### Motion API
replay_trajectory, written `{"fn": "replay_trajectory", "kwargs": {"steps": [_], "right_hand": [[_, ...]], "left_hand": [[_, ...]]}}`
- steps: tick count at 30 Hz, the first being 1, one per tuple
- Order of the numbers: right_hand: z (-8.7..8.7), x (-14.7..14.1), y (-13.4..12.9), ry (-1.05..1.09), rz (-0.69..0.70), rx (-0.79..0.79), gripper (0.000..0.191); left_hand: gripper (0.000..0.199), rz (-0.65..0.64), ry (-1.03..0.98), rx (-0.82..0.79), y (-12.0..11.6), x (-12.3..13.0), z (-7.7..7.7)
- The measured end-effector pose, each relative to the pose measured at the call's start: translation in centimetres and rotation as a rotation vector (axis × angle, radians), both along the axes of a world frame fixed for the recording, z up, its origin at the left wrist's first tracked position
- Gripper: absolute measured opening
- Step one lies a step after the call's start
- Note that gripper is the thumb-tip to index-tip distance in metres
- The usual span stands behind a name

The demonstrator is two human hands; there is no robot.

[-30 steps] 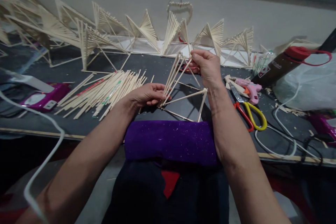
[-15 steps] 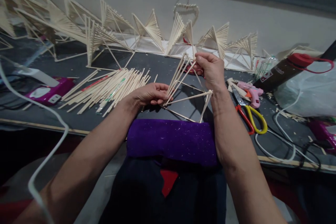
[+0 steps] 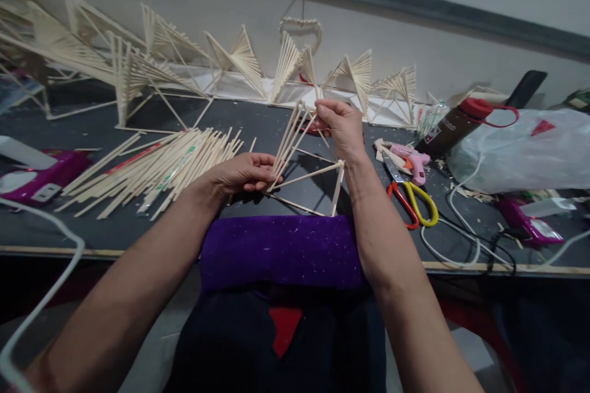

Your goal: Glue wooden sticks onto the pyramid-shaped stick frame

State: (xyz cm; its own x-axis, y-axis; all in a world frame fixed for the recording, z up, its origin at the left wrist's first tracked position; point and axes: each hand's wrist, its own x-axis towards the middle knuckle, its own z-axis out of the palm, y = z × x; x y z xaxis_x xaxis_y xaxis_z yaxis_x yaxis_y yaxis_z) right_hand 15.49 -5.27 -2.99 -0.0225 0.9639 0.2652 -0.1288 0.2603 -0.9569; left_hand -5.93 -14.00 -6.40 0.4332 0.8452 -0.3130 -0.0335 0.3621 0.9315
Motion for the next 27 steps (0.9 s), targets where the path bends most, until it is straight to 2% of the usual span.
{"fn": "replay_trajectory", "kwargs": {"steps": [9, 22, 27], "right_hand": [[0.24, -0.03, -0.08, 0.033, 0.055, -0.025, 0.02], [-0.18, 0.13, 0.29, 0.105, 0.174, -0.044, 0.036], [-0.5, 0.19, 0.55, 0.085, 0.176, -0.037, 0.036]], "left_hand": [[0.015, -0.004, 0.009, 0.024, 0.07, 0.06, -0.11], [0.015, 0.006, 0.016, 0.027, 0.1, 0.11, -0.23], [0.016, -0.006, 0.014, 0.025, 0.24, 0.02, -0.25]]}}
